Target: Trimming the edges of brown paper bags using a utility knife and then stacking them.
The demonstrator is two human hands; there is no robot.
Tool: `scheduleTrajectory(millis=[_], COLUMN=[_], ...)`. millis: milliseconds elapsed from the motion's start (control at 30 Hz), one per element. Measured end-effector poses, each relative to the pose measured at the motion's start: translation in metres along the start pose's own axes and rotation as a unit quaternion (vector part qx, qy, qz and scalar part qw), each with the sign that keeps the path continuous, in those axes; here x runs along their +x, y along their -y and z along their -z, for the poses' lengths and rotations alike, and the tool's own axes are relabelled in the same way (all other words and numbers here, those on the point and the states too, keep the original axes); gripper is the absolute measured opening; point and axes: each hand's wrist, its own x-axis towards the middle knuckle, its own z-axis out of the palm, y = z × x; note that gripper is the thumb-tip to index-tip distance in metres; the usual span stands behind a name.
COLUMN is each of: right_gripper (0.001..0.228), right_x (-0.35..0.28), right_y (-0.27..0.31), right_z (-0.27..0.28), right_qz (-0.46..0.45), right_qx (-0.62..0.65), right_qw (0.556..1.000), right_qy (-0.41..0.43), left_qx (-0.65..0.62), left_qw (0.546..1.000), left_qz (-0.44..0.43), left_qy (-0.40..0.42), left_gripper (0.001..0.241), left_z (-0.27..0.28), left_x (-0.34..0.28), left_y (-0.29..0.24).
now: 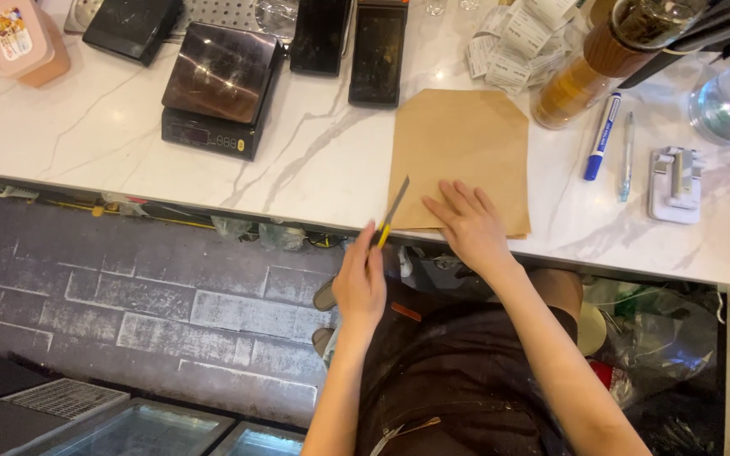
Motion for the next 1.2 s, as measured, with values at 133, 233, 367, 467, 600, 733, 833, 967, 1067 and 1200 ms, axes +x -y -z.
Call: scheduleTrajectory(millis=[133, 233, 367, 467, 600, 733, 833, 967, 1067, 1200], right_gripper=[0.061, 0.054, 0.055, 0.057, 0.060, 0.059, 0.059, 0.055, 0.055, 0.062], right_x=[0.000, 0.002, 0.002, 0.001, 0.000, -0.002, -0.003, -0.003, 0.000, 0.001], right_y=[0.003, 0.006, 0.006, 0.006, 0.007, 0.007, 0.010, 0.018, 0.024, 0.027], right_z=[-0.007, -0.011, -0.014, -0.015, -0.019, -0.021, -0.015, -0.009, -0.006, -0.008], right_qz=[0.001, -0.015, -0.019, -0.018, -0.022, -0.029, -0.028, -0.027, -0.024, -0.039], right_qx=[-0.005, -0.008, -0.019, -0.027, -0.030, -0.022, 0.003, 0.020, 0.017, 0.003], right_qw=[1.000, 0.999, 0.999, 0.999, 0.999, 0.999, 0.999, 0.999, 1.000, 0.999], right_qy=[-0.016, -0.030, -0.035, -0.034, -0.033, -0.028, -0.021, -0.014, -0.006, 0.016], left_qx=[0.127, 0.155, 0.180, 0.209, 0.291, 0.276, 0.313, 0.312, 0.310, 0.313], left_qw=[0.987, 0.984, 0.980, 0.975, 0.954, 0.960, 0.948, 0.949, 0.950, 0.949], left_qz=[0.056, 0.003, -0.006, -0.001, 0.011, -0.003, 0.018, 0.002, -0.002, 0.003], left_qy=[0.076, 0.086, 0.087, 0.077, 0.072, 0.037, 0.061, 0.046, 0.044, 0.043], left_gripper=[0.036, 0.034, 0.034, 0.033, 0.035, 0.035, 0.035, 0.035, 0.036, 0.036], left_z=[0.026, 0.032, 0.024, 0.016, 0.012, 0.010, 0.006, 0.005, 0.006, 0.005], left_x=[-0.032, -0.041, -0.037, -0.031, -0.025, -0.029, -0.032, -0.032, -0.029, -0.029], left_y=[0.000, -0.002, -0.001, 0.001, 0.007, 0.017, 0.019, 0.018, 0.014, 0.015])
